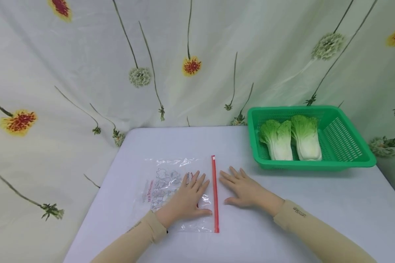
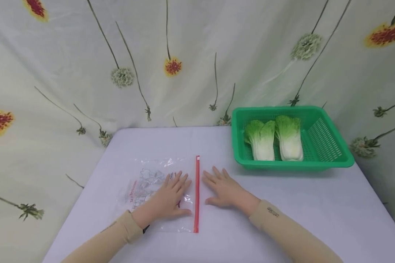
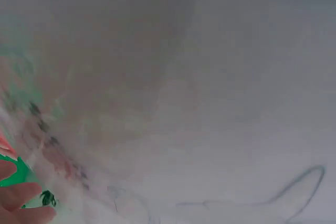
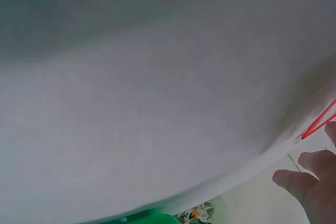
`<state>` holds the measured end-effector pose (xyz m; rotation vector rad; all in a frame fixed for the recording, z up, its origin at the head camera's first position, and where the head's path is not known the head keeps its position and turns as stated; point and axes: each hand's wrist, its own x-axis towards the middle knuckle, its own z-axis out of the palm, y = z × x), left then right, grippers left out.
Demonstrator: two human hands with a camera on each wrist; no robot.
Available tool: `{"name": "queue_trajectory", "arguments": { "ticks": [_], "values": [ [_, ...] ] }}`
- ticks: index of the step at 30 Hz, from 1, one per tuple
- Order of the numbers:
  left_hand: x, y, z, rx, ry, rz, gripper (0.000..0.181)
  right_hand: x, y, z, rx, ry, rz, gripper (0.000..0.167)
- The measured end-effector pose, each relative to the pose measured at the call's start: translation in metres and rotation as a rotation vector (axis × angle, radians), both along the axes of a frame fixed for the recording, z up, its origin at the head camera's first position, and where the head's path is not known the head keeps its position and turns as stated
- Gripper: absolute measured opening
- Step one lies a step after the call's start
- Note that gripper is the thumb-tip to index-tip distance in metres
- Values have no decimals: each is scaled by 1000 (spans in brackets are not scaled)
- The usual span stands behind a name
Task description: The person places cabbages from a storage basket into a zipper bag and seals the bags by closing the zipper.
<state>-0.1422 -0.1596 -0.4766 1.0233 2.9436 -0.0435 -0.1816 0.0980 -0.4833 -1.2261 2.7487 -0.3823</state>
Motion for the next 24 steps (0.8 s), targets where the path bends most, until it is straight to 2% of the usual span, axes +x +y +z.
{"name": "queue_trajectory", "arguments": {
  "ticks": [4, 7, 13, 16, 24],
  "values": [
    [6, 5, -3, -37, -37, 26, 102, 0, -4, -4, 42, 16, 16, 78],
    [10, 7, -5, -18, -87, 52, 103, -1, -8, -5, 64, 18, 13, 79],
    [16, 11, -11, 132, -265, 132, 105, -2, -17, -4, 93, -43, -18, 81],
    [18, 15, -16, 200, -334, 175, 108, -4, -21, -5, 92, -52, -36, 82],
    [18, 23, -22, 252, -376, 240, 106, -5, -29, -8, 76, -36, -47, 80]
  ]
}}
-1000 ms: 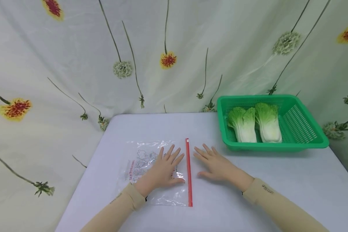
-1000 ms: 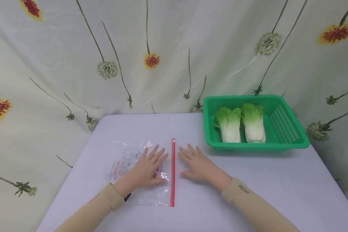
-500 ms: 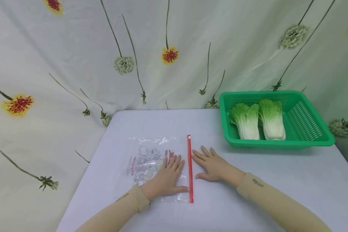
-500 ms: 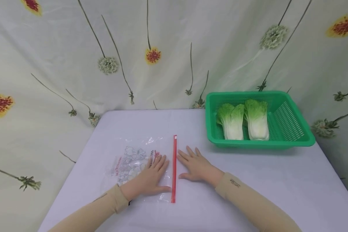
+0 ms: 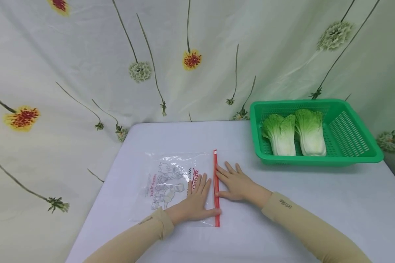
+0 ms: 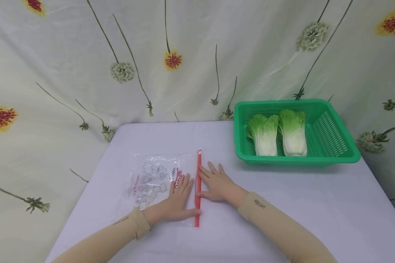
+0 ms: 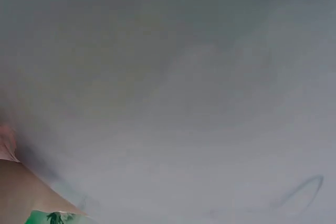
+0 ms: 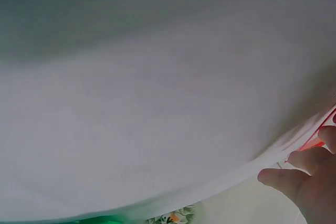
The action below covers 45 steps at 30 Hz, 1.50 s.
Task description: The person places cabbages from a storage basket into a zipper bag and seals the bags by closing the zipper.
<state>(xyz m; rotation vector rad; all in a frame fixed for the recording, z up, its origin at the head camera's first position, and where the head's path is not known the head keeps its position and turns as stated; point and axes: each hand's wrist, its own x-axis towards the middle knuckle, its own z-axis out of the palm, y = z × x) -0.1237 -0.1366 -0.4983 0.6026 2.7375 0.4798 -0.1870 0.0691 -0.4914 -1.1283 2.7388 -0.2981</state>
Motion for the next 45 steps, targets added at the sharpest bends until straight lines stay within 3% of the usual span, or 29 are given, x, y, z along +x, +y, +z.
{"name": "queue_trajectory", "arguments": {
  "ticks": [4, 12, 17, 19, 24, 27, 31, 35, 40, 43, 45],
  "values": [
    [-1, 2, 1, 29, -1, 22, 101, -1, -5, 2, 20, -20, -12, 79],
    [-2, -4, 7, 23, 0, -33, 93, 0, -10, 3, 45, -29, -27, 80],
    [-3, -7, 7, 20, 1, -33, 86, 2, -11, 3, 45, -48, -35, 83],
    [-3, -7, 8, 56, 18, -14, 73, 2, -12, 3, 47, -57, -39, 83],
    [-5, -3, 9, 123, 101, 27, 19, 4, -12, 4, 45, -68, -48, 82],
    [-5, -3, 9, 121, 132, 40, 10, 4, -12, 4, 33, -71, -51, 84],
    [-4, -6, 15, 230, 114, 120, 10, 3, -12, 3, 36, -61, -61, 85],
    [-3, -12, 28, 389, 93, 271, 24, 2, -12, 1, 37, -63, -74, 85],
    [-5, -20, 51, 607, 168, 421, 14, 2, -13, 2, -1, -90, -90, 80],
    [-7, -24, 62, 709, 264, 454, 14, 2, -14, 7, -47, -91, -112, 76],
    [-6, -25, 69, 737, 335, 446, 14, 1, -16, 12, -95, -80, -134, 76]
  ]
}}
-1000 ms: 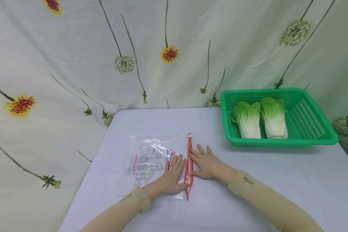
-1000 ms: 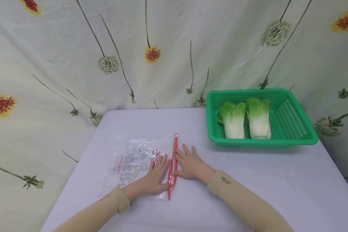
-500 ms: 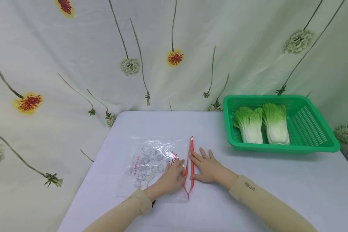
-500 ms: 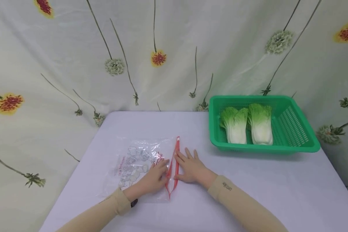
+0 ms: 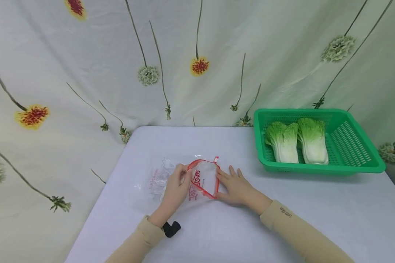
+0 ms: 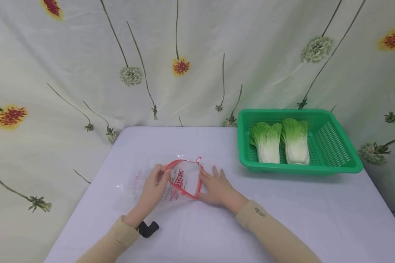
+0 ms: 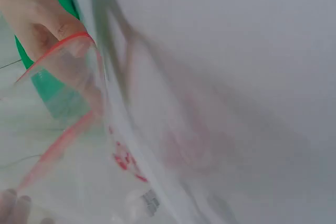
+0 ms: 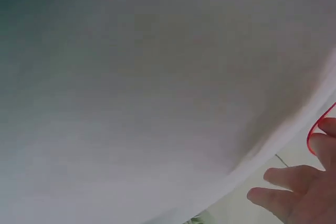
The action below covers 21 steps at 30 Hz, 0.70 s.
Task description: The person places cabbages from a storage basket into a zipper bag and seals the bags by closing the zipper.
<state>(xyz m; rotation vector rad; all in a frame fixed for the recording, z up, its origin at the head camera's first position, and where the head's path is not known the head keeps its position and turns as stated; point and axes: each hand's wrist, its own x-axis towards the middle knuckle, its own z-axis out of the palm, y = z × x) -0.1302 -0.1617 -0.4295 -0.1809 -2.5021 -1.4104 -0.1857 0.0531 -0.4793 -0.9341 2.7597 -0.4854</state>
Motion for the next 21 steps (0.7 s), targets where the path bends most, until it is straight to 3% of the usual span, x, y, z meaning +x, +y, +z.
{"name": "queue_trajectory", "arguments": {
  "ticks": [8, 12, 15, 17, 19, 21],
  "values": [
    [8, 8, 23, -64, 349, -96, 12, -1, -14, 31, -357, -72, -169, 89],
    [12, 14, 37, -28, 467, -64, 13, -2, -13, 50, -583, -68, -211, 95],
    [12, 13, 42, 27, 486, 3, 13, -2, -9, 62, -689, 0, -212, 96],
    [11, 9, 43, 62, 472, 24, 15, -1, -6, 69, -705, 94, -204, 94],
    [10, 5, 43, 78, 464, 7, 20, -1, -3, 74, -695, 208, -180, 90],
    [9, 2, 44, 31, 495, -31, 21, -1, -1, 77, -688, 332, -135, 88]
  ]
}}
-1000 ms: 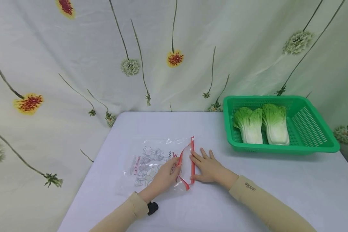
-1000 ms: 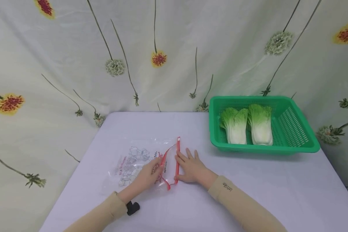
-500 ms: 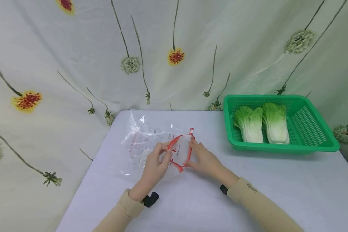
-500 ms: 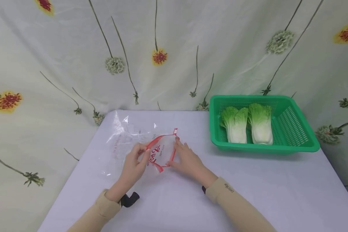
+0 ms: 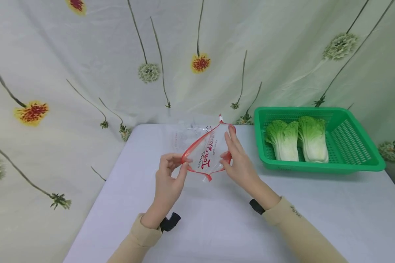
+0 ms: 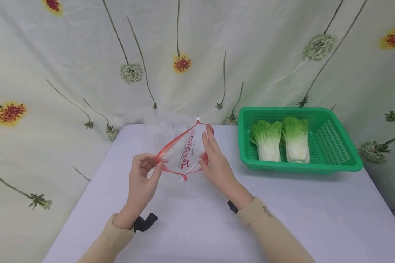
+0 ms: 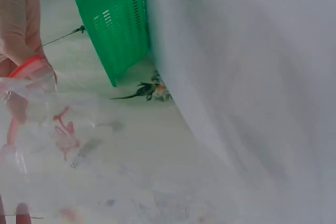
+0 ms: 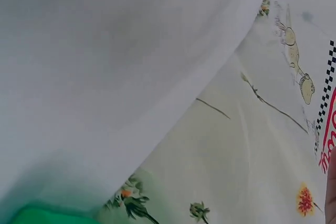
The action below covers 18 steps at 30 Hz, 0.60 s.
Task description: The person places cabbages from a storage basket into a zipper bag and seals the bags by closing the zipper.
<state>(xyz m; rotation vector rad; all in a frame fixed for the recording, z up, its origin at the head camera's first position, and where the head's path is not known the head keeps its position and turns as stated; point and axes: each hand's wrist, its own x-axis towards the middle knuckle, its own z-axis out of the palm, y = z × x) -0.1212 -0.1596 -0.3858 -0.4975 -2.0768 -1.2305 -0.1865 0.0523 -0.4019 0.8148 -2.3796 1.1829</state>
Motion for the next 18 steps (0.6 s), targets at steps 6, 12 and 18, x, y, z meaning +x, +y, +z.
{"name": "queue_trajectory", "arguments": {
  "ticks": [6, 12, 18],
  "values": [
    [1, 0, 9, -354, 158, 55, 39, -1, 6, 10, 90, 340, 7, 82],
    [2, 4, 16, -499, 204, 351, 42, 4, 8, 17, 261, 526, -47, 75],
    [-3, 7, 29, -458, 219, 632, 14, 12, 2, 20, 360, 594, -141, 74]
  ]
}}
